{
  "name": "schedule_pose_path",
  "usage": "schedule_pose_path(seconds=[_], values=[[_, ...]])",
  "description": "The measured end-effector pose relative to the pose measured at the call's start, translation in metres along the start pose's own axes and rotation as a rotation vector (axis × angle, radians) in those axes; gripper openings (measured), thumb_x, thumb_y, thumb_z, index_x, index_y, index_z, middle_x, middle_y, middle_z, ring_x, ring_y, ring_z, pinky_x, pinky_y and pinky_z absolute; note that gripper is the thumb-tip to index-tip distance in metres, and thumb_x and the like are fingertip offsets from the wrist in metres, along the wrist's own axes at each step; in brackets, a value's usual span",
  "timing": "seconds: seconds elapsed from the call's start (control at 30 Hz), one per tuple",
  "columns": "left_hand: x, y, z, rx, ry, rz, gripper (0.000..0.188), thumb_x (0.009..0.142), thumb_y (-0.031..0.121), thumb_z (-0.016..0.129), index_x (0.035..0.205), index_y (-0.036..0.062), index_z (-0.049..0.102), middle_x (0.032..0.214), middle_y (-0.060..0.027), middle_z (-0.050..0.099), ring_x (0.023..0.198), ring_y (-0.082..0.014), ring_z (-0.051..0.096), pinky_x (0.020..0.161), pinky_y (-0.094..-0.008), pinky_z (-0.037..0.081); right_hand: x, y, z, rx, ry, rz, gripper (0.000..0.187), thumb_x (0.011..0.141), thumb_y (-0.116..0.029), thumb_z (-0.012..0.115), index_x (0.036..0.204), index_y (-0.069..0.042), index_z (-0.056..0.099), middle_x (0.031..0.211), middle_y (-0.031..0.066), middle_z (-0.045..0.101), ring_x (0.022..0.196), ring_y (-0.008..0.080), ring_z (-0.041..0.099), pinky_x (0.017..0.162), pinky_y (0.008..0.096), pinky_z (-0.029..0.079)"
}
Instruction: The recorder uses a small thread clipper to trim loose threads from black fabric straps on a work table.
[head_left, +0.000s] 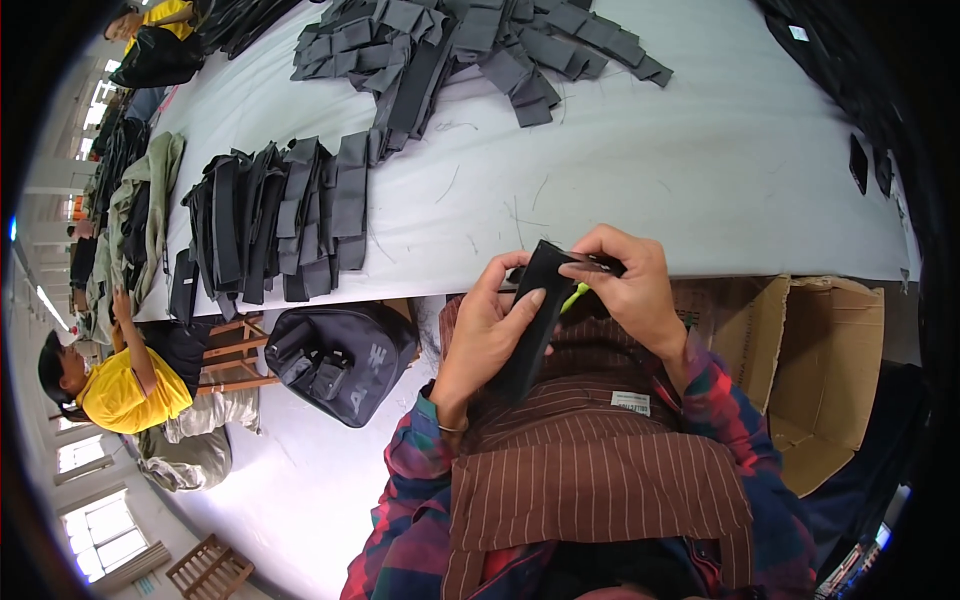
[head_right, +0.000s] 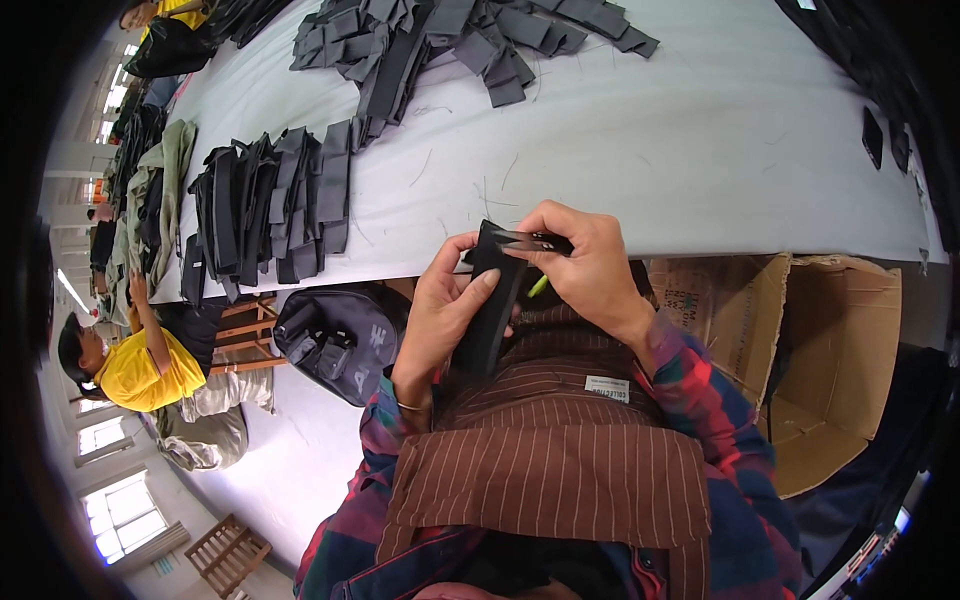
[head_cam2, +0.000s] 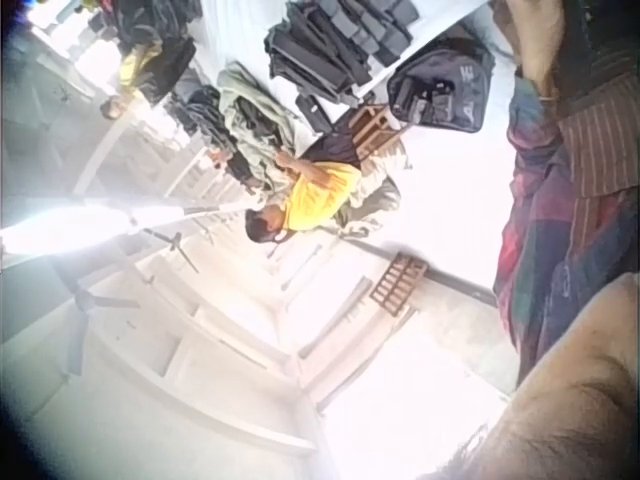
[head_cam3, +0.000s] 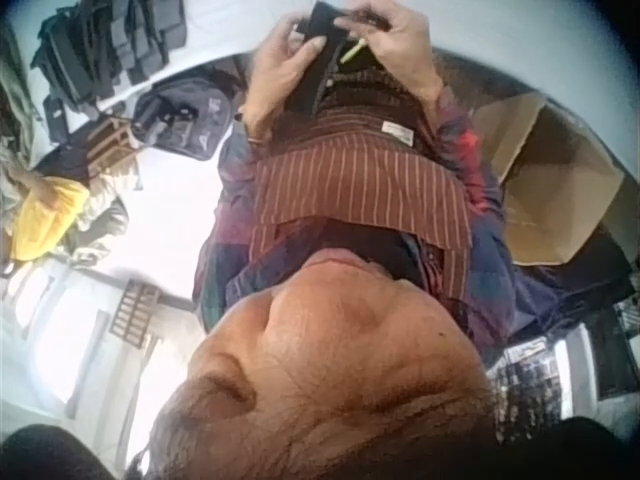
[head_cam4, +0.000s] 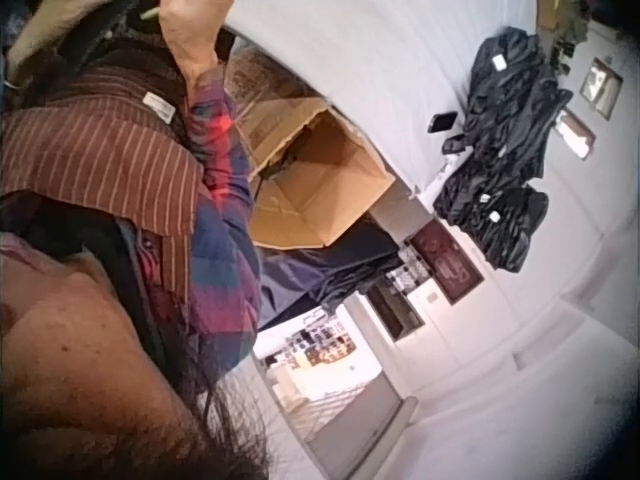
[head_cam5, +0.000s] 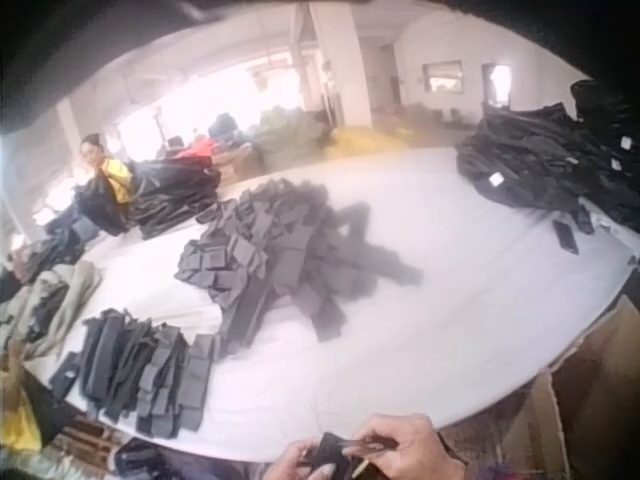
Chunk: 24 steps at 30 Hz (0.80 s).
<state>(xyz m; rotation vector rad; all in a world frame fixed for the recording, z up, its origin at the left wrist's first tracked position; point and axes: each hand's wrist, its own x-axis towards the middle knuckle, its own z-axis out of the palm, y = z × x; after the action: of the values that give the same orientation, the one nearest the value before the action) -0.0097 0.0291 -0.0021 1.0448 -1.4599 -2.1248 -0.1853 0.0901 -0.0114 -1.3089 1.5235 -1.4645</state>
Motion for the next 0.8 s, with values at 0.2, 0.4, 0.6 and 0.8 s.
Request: schedule_pose_path(seconds=[0.2, 0.4, 0.6, 0.8], values=[[0.006, -0.014, -0.005, -0.102, 0.091, -0.026, 0.023, 0.095, 0.008, 0.054, 0.114, 0.0052, 0.042, 0.087, -0.0153, 0.066, 0.066, -0.0146, 0.065, 0.049, -0.0264, 0.053, -0.006, 0.001, -0.001, -0.44, 0.007, -0.617, 0.037, 0.049, 0.003, 0.064, 0.084, -0.01, 0.067, 0.056, -0.0004, 0.047, 0.048, 0.0181, 0.045, 0.047, 0.0325, 0.032], [0.008, -0.011, -0.008, -0.698, -0.036, -0.048, 0.021, 0.095, 0.014, 0.056, 0.11, 0.0083, 0.043, 0.096, -0.0166, 0.065, 0.084, -0.0146, 0.064, 0.068, -0.0231, 0.053, -0.012, 0.011, 0.002, -0.541, -0.037, -0.683, 0.041, 0.05, -0.001, 0.067, 0.089, -0.011, 0.069, 0.059, -0.0021, 0.046, 0.051, 0.0174, 0.046, 0.047, 0.0315, 0.031], [0.007, -0.014, -0.006, -0.485, 0.044, 0.089, 0.032, 0.093, 0.004, 0.057, 0.116, 0.0086, 0.036, 0.105, -0.0172, 0.062, 0.09, -0.0137, 0.061, 0.073, -0.0239, 0.051, -0.017, 0.007, 0.008, -0.518, -0.128, -0.564, 0.028, 0.062, -0.006, 0.071, 0.09, -0.013, 0.068, 0.065, 0.0006, 0.051, 0.055, 0.0195, 0.051, 0.05, 0.0326, 0.037], [0.007, -0.014, -0.005, -0.45, 0.066, 0.208, 0.041, 0.09, -0.003, 0.058, 0.118, 0.0095, 0.031, 0.105, -0.0175, 0.062, 0.09, -0.0129, 0.061, 0.075, -0.0238, 0.051, -0.01, -0.017, 0.007, -0.295, -0.069, -0.159, 0.021, 0.079, -0.014, 0.073, 0.098, -0.006, 0.068, 0.067, 0.0068, 0.057, 0.06, 0.0237, 0.053, 0.058, 0.0324, 0.042]])
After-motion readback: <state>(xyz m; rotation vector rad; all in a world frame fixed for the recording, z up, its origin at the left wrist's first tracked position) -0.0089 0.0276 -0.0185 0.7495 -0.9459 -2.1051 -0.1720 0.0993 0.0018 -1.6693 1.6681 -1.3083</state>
